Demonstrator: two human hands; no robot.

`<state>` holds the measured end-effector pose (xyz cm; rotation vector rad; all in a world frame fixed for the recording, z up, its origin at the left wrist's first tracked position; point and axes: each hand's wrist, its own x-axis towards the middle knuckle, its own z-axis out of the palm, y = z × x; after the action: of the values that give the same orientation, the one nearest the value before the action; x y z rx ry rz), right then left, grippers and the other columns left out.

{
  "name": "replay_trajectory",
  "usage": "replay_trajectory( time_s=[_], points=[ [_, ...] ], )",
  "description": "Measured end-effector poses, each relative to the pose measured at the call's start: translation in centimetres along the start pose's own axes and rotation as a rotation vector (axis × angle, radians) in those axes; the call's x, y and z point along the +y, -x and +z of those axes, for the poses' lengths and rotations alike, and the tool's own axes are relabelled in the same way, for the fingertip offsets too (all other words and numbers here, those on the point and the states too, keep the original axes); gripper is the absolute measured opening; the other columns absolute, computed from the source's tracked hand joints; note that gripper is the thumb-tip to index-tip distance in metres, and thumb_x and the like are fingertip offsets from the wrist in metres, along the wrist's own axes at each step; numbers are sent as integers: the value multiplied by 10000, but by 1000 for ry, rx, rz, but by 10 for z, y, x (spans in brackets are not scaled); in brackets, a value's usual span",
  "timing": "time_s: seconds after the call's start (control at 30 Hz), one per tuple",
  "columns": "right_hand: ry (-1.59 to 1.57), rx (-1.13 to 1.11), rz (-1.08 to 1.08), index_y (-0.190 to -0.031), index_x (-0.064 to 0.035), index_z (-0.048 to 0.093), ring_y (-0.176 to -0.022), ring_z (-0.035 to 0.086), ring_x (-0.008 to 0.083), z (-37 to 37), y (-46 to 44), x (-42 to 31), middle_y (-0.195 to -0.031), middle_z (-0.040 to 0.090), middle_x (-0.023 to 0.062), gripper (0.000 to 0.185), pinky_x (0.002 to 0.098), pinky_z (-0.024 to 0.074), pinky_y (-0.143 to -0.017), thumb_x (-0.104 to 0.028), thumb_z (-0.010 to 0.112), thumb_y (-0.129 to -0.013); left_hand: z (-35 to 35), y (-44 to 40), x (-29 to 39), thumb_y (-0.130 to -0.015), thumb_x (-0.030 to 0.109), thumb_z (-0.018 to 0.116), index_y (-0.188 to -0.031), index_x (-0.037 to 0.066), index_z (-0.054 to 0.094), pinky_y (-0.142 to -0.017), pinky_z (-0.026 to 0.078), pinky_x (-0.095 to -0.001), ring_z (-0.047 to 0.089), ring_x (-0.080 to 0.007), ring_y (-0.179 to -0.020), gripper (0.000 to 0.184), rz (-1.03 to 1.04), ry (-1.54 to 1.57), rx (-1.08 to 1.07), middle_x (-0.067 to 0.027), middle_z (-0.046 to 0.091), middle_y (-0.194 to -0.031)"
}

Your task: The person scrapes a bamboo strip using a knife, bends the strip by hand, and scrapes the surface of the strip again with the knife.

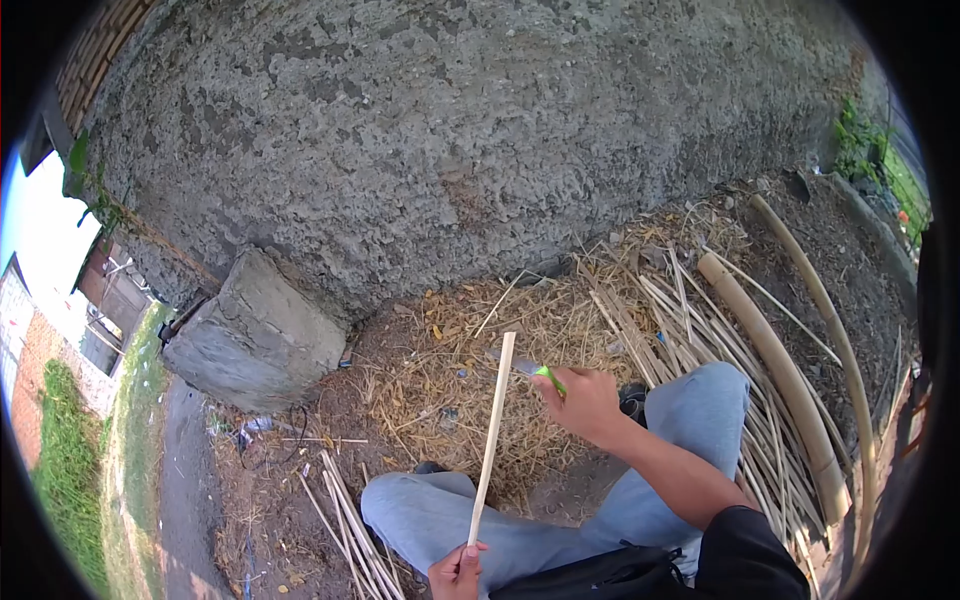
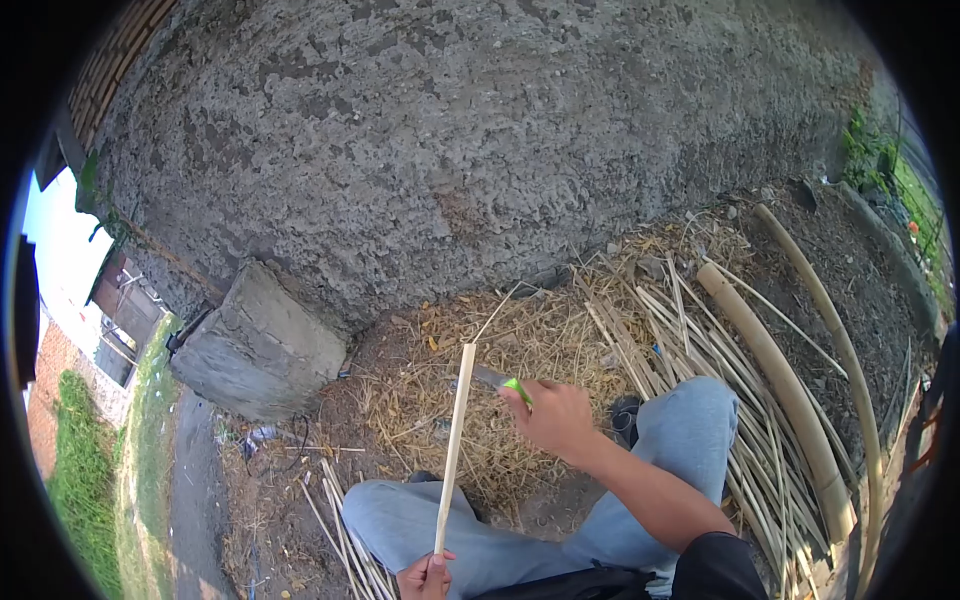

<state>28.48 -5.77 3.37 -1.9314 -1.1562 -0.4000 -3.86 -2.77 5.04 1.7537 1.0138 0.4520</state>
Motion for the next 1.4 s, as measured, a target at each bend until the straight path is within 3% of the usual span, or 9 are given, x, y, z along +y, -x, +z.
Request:
replay_trajectory(
  time_s=[0.1, 0.17, 0.27, 0.5, 0.67, 1.07, 1.13, 1.23, 1.4],
  points=[
    [-22, -191, 443, -781, -53, 682, -378, 498, 160, -13, -6, 23, -493, 548, 53, 418, 313, 364, -393, -401, 551, -971, 0, -9, -19, -1006, 292, 512, -1019, 27, 684, -507, 355, -258, 424, -64, -560, 316, -22, 28, 42, 35, 478, -614],
    [-710, -65, 700, -863, -27, 695, -399, 380, 81, -15, -10, 38, -485, 470, -16, 455, 270, 308, -430, -434, 534, -984, 1, -12, -29, -1010, 293, 506, -1021, 39, 685, -496, 350, -256, 418, -62, -549, 311, -35, 34, 40, 41, 469, -611],
    [-982, 8, 840, -973, 13, 671, -410, 322, 11, -22, -14, 29, -580, 492, -45, 421, 235, 216, -363, -390, 548, -995, -3, -24, -34, -1012, 306, 509, -1004, 50, 682, -468, 332, -241, 408, -52, -522, 309, -103, 22, -34, 52, 463, -607],
    [-1140, -38, 879, -949, 13, 681, -573, 440, 36, -39, -19, 16, -708, 573, 0, 290, 238, 330, -494, -270, 719, -900, -38, -74, 25, -1012, 245, 541, -995, -5, 695, -468, 314, -221, 401, -37, -504, 293, -67, -32, -189, 37, 462, -564],
    [-1212, 208, 768, -1063, 85, 609, -599, 518, 32, -44, -24, 14, -873, 684, 83, 374, 200, 355, -472, -152, 783, -832, -37, -128, 71, -991, 262, 573, -954, 21, 720, -470, 334, -261, 421, -62, -495, 284, 111, -281, -259, 6, 473, -539],
    [-1176, 710, 924, -908, -24, 597, -404, 334, 9, -48, -31, 41, -729, 625, 42, 259, 196, 227, -372, -249, 724, -892, 30, -230, 147, -941, 274, 639, -1070, 66, 716, -541, 436, -271, 562, -82, -606, 257, 261, -479, -622, -24, 645, -690],
    [-1140, 780, 900, -876, -45, 585, -396, 312, 9, -56, -37, 44, -689, 586, 11, 243, 203, 220, -368, -251, 708, -906, 44, -235, 138, -841, 211, 749, -1113, 65, 695, -626, 501, -292, 642, -133, -770, 313, 660, -384, -406, -65, 690, -917],
    [-1050, 928, 772, -829, -56, 565, -407, 305, -2, -72, -36, 52, -649, 518, -9, 250, 195, 228, -360, -258, 661, -940, 46, -235, 132, -730, 142, 826, -1152, 61, 675, -703, 534, -321, 662, -185, -907, 456, 659, -206, -386, -86, 668, -1078],
    [-1010, 909, 789, -811, -106, 535, -421, 302, 11, -77, -35, 55, -654, 466, -38, 244, 204, 234, -357, -274, 602, -975, 40, -243, 112, -685, 69, 823, -1011, 49, 713, -689, 528, -328, 667, -213, -859, 344, 855, -273, -71, -73, 680, -974]
  ],
)
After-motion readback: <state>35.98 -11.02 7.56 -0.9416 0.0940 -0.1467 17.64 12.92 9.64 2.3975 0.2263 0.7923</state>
